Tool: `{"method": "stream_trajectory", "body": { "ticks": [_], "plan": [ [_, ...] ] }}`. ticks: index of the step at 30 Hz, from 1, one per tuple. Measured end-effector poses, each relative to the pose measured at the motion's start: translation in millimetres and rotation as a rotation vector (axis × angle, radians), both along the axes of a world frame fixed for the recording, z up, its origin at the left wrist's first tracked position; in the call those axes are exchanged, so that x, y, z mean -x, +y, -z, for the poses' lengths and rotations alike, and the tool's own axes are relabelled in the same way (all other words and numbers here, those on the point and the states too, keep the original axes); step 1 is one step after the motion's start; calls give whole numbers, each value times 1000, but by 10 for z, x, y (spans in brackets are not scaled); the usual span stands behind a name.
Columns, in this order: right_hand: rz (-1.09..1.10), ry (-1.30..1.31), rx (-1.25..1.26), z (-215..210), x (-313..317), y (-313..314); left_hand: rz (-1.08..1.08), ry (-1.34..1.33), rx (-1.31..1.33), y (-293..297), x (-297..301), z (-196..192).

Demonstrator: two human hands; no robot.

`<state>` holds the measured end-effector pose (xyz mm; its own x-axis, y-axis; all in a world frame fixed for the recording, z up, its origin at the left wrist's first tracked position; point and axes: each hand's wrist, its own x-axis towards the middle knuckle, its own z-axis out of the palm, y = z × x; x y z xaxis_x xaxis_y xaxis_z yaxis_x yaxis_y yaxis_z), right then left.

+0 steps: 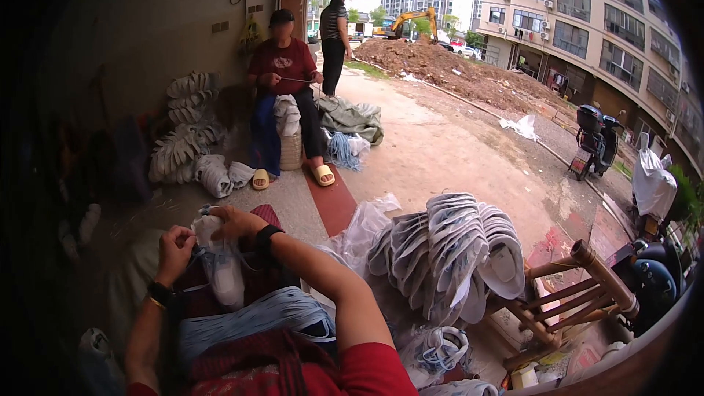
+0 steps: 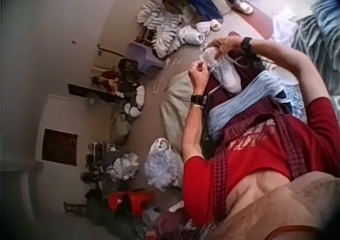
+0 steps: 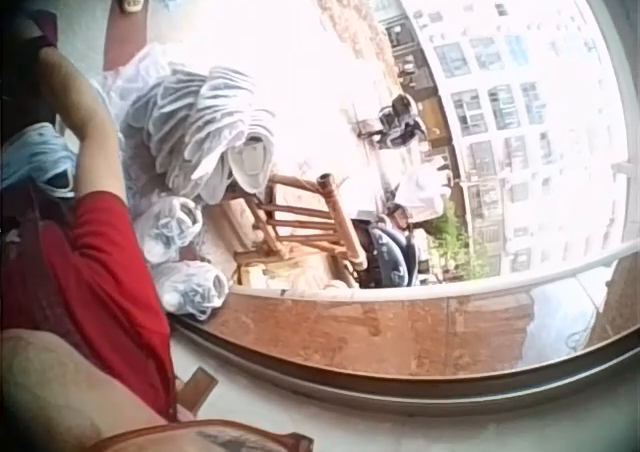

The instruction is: Lacing a new sneaker in a shoe manufacturing or finishing environment.

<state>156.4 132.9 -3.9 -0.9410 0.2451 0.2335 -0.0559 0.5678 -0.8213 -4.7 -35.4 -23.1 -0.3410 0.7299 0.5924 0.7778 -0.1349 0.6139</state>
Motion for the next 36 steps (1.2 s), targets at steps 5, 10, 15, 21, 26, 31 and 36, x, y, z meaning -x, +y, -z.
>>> {"method": "stream_trajectory", "body": {
  "ticks": [5,10,15,21,26,31,36],
  "plan": [
    [-45,6,-85,-11,0,-30,0,-56,24,-97,-97,-15],
    [9,-9,88,-50,55,-28,-47,-95,22,-69,-63,33],
    [-63,64,-777,323,-80,576,56,-110,27,108,-169,-29],
    [-90,-8,-637,243,67,384,-4,-90,36,-58,-127,27],
    [33,-64,-304,-18,74,70,0,52,23,-43,-130,116],
    [8,-72,-162,-46,80,76,19,140,19,1,-148,126],
    [19,-54,-137,-50,113,9,-44,298,-13,26,-165,166]
  ]
}}
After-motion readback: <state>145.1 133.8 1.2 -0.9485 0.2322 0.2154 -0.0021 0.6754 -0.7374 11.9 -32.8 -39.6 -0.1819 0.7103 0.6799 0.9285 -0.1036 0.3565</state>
